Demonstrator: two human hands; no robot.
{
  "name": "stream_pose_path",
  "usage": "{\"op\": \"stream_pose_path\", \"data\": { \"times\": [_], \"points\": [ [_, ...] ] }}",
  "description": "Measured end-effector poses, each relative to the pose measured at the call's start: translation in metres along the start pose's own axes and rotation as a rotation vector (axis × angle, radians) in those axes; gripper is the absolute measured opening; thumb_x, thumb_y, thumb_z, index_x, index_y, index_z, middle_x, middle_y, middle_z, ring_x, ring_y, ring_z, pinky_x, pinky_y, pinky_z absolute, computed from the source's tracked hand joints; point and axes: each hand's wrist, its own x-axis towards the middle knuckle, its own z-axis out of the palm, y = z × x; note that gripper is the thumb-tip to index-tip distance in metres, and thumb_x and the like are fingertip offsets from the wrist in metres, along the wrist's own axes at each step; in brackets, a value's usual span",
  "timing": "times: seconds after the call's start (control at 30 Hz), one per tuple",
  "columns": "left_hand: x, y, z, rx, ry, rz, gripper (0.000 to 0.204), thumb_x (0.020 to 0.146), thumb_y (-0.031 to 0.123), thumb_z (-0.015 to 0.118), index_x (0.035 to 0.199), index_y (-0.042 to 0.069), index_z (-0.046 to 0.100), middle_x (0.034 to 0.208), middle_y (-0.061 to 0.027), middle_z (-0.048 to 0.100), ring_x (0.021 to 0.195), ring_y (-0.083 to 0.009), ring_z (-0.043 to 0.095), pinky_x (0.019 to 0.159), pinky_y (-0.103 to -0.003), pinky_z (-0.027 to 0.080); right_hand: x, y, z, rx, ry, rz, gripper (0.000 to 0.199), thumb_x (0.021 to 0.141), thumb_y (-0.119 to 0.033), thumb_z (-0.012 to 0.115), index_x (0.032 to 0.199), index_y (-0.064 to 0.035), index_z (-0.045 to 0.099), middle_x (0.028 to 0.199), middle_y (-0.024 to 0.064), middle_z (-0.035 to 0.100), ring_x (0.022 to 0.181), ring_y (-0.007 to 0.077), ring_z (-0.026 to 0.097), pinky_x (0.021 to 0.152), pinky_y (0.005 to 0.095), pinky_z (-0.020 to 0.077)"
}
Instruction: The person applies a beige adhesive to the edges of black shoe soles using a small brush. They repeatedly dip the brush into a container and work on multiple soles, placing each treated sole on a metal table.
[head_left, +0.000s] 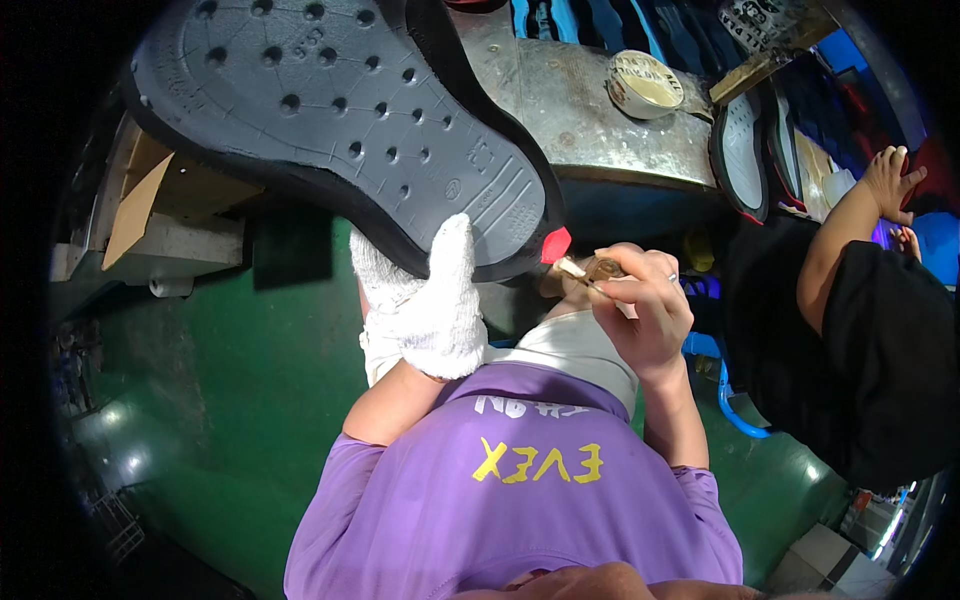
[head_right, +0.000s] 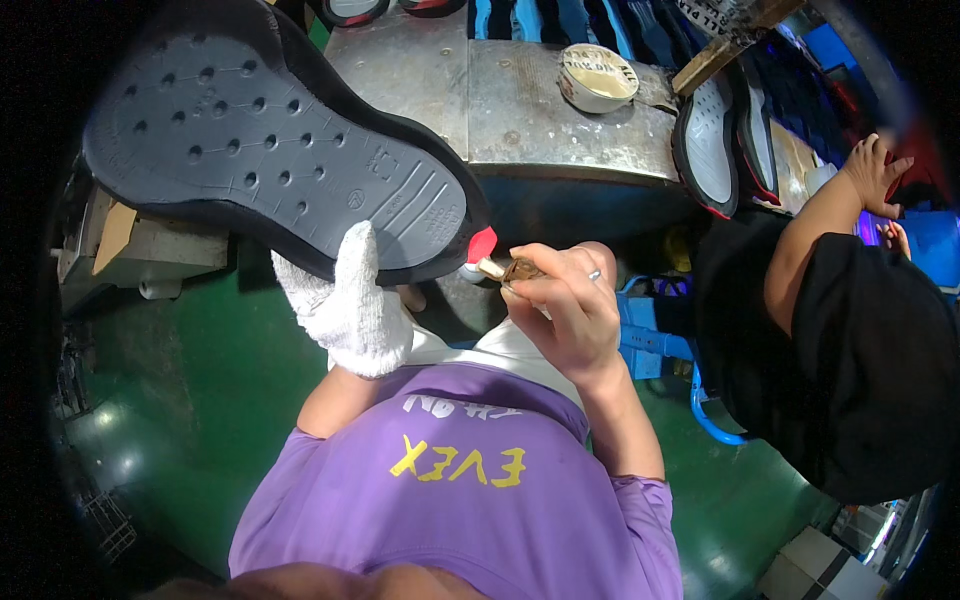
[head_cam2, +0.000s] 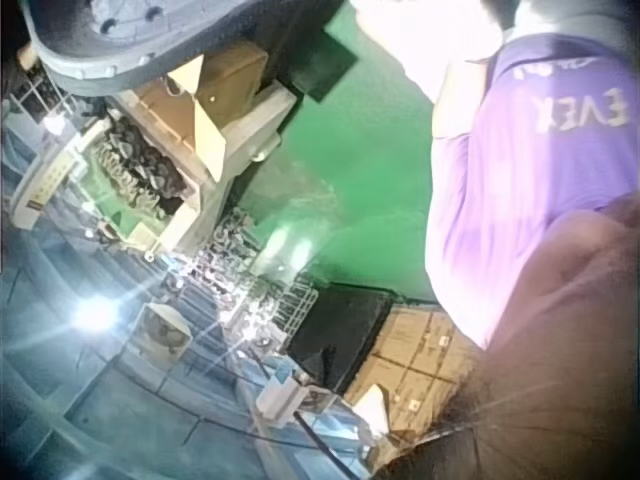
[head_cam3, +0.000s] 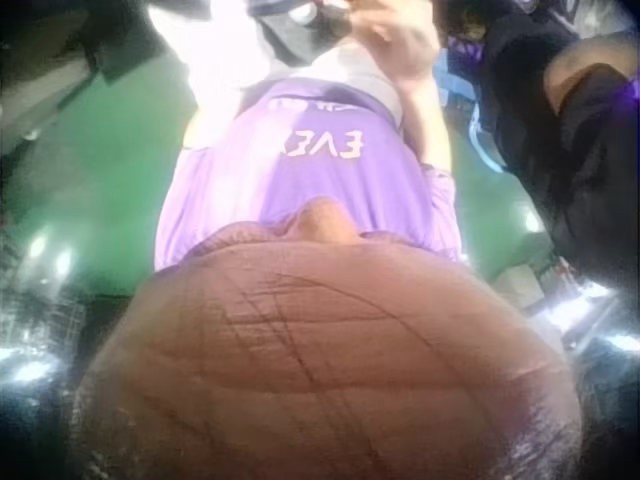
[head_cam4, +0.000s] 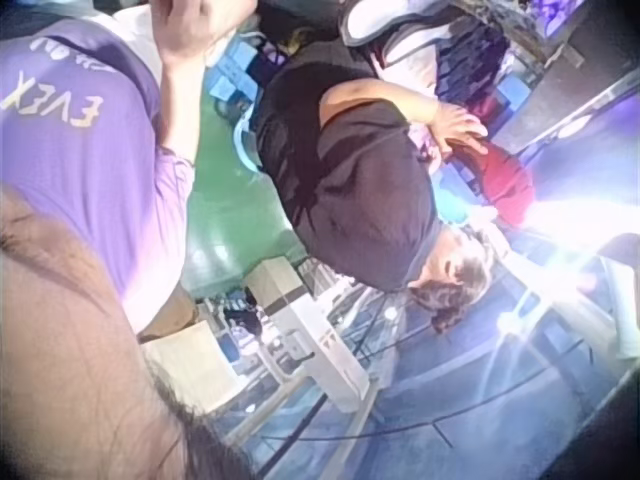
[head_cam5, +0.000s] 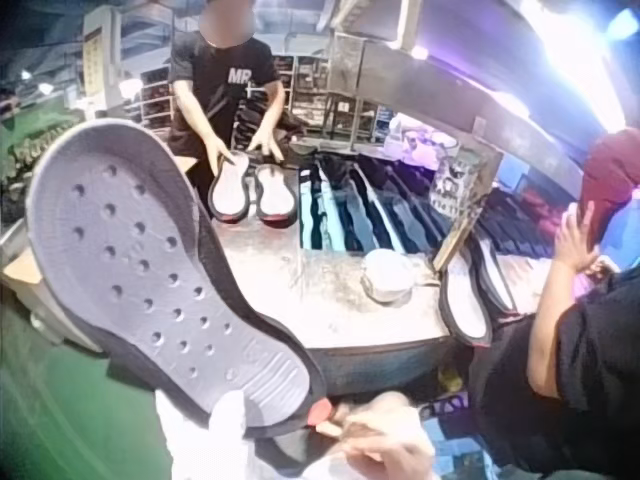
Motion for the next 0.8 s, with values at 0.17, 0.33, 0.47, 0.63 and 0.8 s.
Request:
{"op": "stream_pose_path", "data": {
  "times": [0.17, 0.33, 0.47, 0.63, 0.8],
  "points": [
    [-0.003, 0.007, -0.003, 0.064, 0.01, -0.024, 0.057, 0.09, -0.002, 0.07, 0.139, 0.012, 0.044, 0.111, -0.0134, 0.065, 0.072, -0.0261, 0.068, 0.042, -0.034, 0.054, 0.004, -0.004, 0.011, -0.077, 0.034, -0.01, 0.029, 0.077, -0.007, 0.081, 0.097, -0.0107, 0.06, 0.109, 0.0105, 0.071, 0.078, 0.0249, 0.065, 0.079, 0.0399, 0.0455],
    [-0.009, 0.011, 0.001, 0.021, 0.024, -0.066, 0.058, 0.09, -0.002, 0.07, 0.14, 0.012, 0.043, 0.11, -0.0153, 0.065, 0.069, -0.0272, 0.068, 0.042, -0.035, 0.054, 0.002, 0.005, 0.004, -0.204, 0.127, 0.003, 0.028, 0.073, -0.001, 0.079, 0.094, -0.0053, 0.061, 0.104, 0.0124, 0.072, 0.078, 0.0259, 0.064, 0.079, 0.0403, 0.047],
    [-0.009, 0.012, 0.004, -0.025, 0.037, -0.101, 0.06, 0.09, 0.001, 0.071, 0.142, 0.01, 0.042, 0.114, -0.0157, 0.064, 0.078, -0.0271, 0.067, 0.052, -0.036, 0.053, 0.001, 0.012, 0.002, -0.258, 0.167, 0.06, 0.027, 0.071, -0.001, 0.08, 0.092, -0.0056, 0.063, 0.106, 0.0141, 0.072, 0.078, 0.0265, 0.065, 0.077, 0.0391, 0.0476],
    [-0.009, 0.019, -0.001, 0.093, -0.016, -0.218, 0.068, 0.089, 0.01, 0.077, 0.145, -0.001, 0.041, 0.134, -0.016, 0.057, 0.121, -0.0228, 0.057, 0.103, -0.036, 0.047, 0.005, 0.006, -0.003, -0.19, 0.147, -0.015, 0.027, 0.072, -0.004, 0.081, 0.092, -0.0073, 0.063, 0.107, 0.0124, 0.072, 0.078, 0.0258, 0.066, 0.077, 0.038, 0.0476],
    [-0.01, 0.014, -0.002, 0.053, -0.012, -0.192, 0.067, 0.089, 0.009, 0.077, 0.144, -0.001, 0.042, 0.133, -0.0148, 0.058, 0.119, -0.0224, 0.058, 0.102, -0.035, 0.048, 0.012, 0.002, -0.004, -0.174, 0.003, -0.068, 0.028, 0.071, -0.005, 0.081, 0.092, -0.0083, 0.062, 0.106, 0.0115, 0.07, 0.076, 0.0238, 0.066, 0.077, 0.037, 0.0473]
  ]
}}
